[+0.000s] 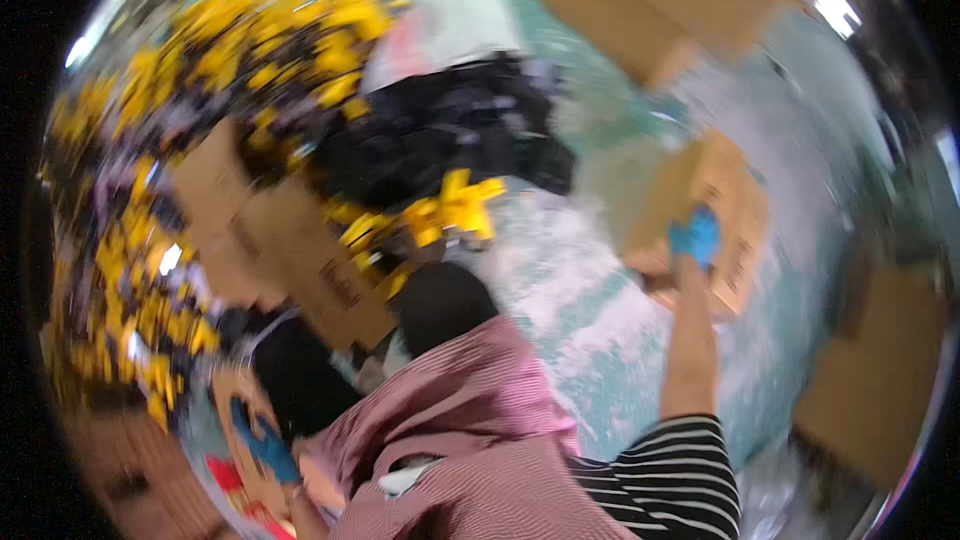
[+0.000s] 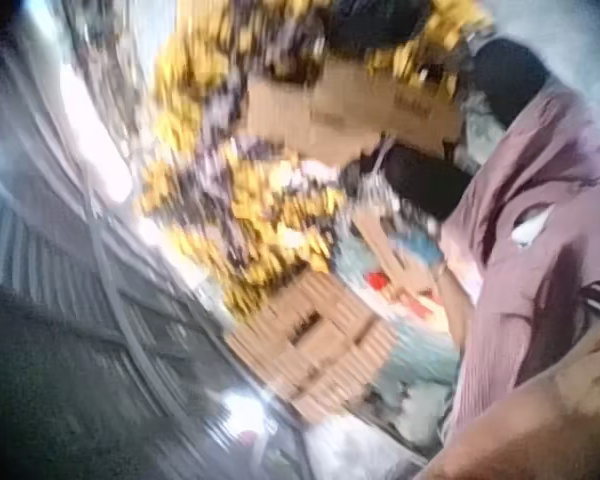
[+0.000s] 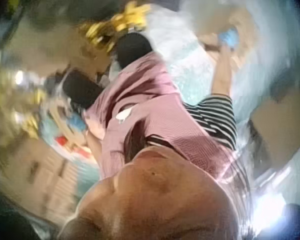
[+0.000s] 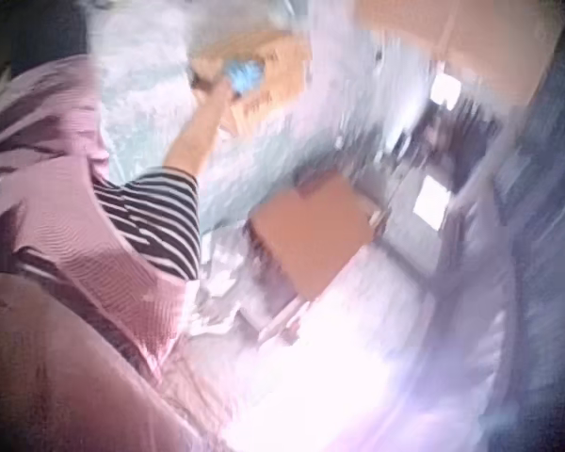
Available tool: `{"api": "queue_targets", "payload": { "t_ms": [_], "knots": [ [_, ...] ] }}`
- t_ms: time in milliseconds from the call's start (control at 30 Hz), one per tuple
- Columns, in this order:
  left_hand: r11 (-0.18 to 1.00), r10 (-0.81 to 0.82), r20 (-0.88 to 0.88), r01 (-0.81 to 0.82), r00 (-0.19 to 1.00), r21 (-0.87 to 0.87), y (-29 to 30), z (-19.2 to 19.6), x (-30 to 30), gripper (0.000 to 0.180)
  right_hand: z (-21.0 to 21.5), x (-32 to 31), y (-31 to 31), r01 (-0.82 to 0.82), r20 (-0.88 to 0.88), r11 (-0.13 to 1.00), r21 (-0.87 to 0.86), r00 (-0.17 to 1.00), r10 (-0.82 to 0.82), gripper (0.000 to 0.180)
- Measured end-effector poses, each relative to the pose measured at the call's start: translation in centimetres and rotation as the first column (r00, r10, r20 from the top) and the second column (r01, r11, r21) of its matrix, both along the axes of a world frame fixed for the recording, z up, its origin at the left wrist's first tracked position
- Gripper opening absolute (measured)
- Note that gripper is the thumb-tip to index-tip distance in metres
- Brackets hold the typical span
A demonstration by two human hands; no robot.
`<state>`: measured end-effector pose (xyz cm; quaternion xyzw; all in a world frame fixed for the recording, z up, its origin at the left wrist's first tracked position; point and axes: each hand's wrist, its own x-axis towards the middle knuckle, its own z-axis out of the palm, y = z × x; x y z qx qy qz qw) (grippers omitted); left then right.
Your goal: The person folds flat cardboard boxes into their assembled form, then packs them with plastic components, heating tools, and instruction booklets. The boxes are prepared by hand for shipment.
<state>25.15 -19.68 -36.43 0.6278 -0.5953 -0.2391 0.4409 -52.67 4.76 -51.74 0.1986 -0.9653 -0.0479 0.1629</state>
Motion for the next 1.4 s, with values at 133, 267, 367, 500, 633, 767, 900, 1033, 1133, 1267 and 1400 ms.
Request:
{"api": "queue_targets", "payload": {
  "t_ms": [133,267,367,500,633,767,900,1033,1133,1267,1400],
  "knots": [
    [0.999,0.037,0.194,-0.036,0.98,-0.009,1.6,-10.7,8.2,0.049,1.6,0.4,1.8,0.103,0.222,0.994,0.04,0.969,-0.109,0.076],
    [0.961,0.228,0.35,-0.268,0.909,0.072,5.0,-13.9,10.9,0.046,-0.7,5.6,2.0,-0.251,0.231,0.954,-0.161,0.931,0.284,0.057],
    [0.956,0.148,0.234,-0.199,0.961,0.214,1.9,-16.2,11.9,0.044,-3.0,11.5,1.9,-0.173,0.583,0.874,-0.454,0.685,0.438,0.069],
    [0.909,-0.113,-0.153,0.164,0.982,0.384,-9.1,-19.1,3.0,0.049,0.2,18.7,1.0,-0.106,0.55,0.844,-0.526,0.714,0.433,0.068],
    [0.879,-0.156,-0.267,0.257,0.951,0.401,-16.2,-25.1,-1.6,0.056,9.0,26.5,-4.6,-0.271,0.437,0.777,-0.568,0.701,0.563,0.059],
    [0.82,-0.369,-0.081,0.366,0.926,0.44,-18.7,-25.4,-5.8,0.037,17.0,29.9,-8.1,-0.525,0.106,0.611,-0.593,0.701,0.705,0.057],
    [0.933,-0.321,-0.018,0.32,0.947,0.163,-18.0,-18.9,-4.7,0.027,24.7,34.2,-13.7,-0.611,-0.071,0.494,-0.618,0.669,0.74,0.055],
    [0.934,-0.304,-0.124,0.321,0.945,0.159,-18.7,-17.8,-5.4,0.038,26.0,37.8,-19.1,-0.626,-0.111,0.249,-0.739,0.477,0.872,0.056],
    [0.803,-0.469,-0.09,0.467,0.879,0.37,-18.9,-19.0,-12.3,0.074,24.6,37.6,-19.4,-0.694,-0.113,0.247,-0.676,0.429,0.896,0.058],
    [0.652,-0.64,-0.114,0.615,0.76,0.442,-20.6,-23.5,-15.0,0.119,22.4,39.3,-20.1,-0.673,-0.049,0.324,-0.665,0.472,0.88,0.057],
    [0.71,-0.682,0.019,0.656,0.731,0.258,-19.7,-17.6,-21.6,0.124,23.4,40.1,-19.3,-0.628,-0.018,0.389,-0.674,0.54,0.841,0.054]
  ]
}}
